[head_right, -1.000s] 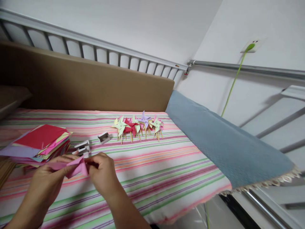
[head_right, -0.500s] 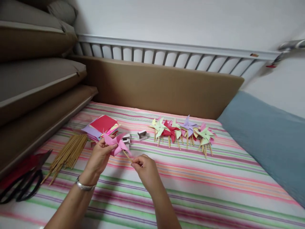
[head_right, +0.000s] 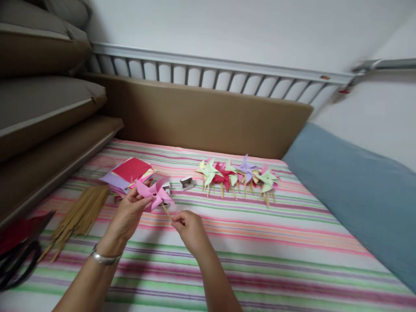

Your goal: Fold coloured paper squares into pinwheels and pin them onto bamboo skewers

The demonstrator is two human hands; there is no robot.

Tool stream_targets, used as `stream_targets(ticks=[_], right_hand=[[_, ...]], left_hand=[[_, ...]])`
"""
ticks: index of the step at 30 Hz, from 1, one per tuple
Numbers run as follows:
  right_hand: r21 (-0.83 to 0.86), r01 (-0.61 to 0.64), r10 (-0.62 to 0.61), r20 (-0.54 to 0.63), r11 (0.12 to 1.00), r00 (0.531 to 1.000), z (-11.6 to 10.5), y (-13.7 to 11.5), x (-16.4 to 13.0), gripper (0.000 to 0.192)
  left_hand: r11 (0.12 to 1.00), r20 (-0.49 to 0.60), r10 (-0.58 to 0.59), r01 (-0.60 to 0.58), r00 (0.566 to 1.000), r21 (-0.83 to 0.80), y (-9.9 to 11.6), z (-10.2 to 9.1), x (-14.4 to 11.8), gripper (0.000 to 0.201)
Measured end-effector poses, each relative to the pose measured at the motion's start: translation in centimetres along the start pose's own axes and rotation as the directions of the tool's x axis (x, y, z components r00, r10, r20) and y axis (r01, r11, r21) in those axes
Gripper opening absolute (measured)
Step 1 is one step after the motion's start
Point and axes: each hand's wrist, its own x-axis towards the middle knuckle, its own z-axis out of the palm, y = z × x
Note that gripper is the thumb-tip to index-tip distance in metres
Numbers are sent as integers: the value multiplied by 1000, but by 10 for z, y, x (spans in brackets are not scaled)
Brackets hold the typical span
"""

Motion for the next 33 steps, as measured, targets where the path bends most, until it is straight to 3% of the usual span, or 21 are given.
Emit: stream_targets(ticks=[2,4,8,11,15,22,33], right_hand=[[89,-23,29,-74,996,997,-10,6,7,5],[157,-63,95,-206,986,974,-27,17,16,5],[170,-124,191,-465,978,865,-77,49,35,12],[189,-205,277,-563,960,778,-110,74,48,19],[189,-293,347,-576,937,740,-133,98,66,26],[140,-337,350,-606,931,714,-146,120,85,30],[-13,-381,285,-639,924,714,-152,119,84,29]], left_hand=[[999,38,29,-30,999,15,1,0,1,64],[999,-59,32,-30,998,33,1,-1,4,60],[999,-90,32,-29,995,33,0,-4,10,57],[999,-88,6,-3,996,37,2,-5,10,54],[998,-88,-35,40,996,48,4,-5,9,50],[998,-83,-32,36,996,50,1,-7,9,44],[996,-87,-75,78,993,31,-3,-7,12,44]])
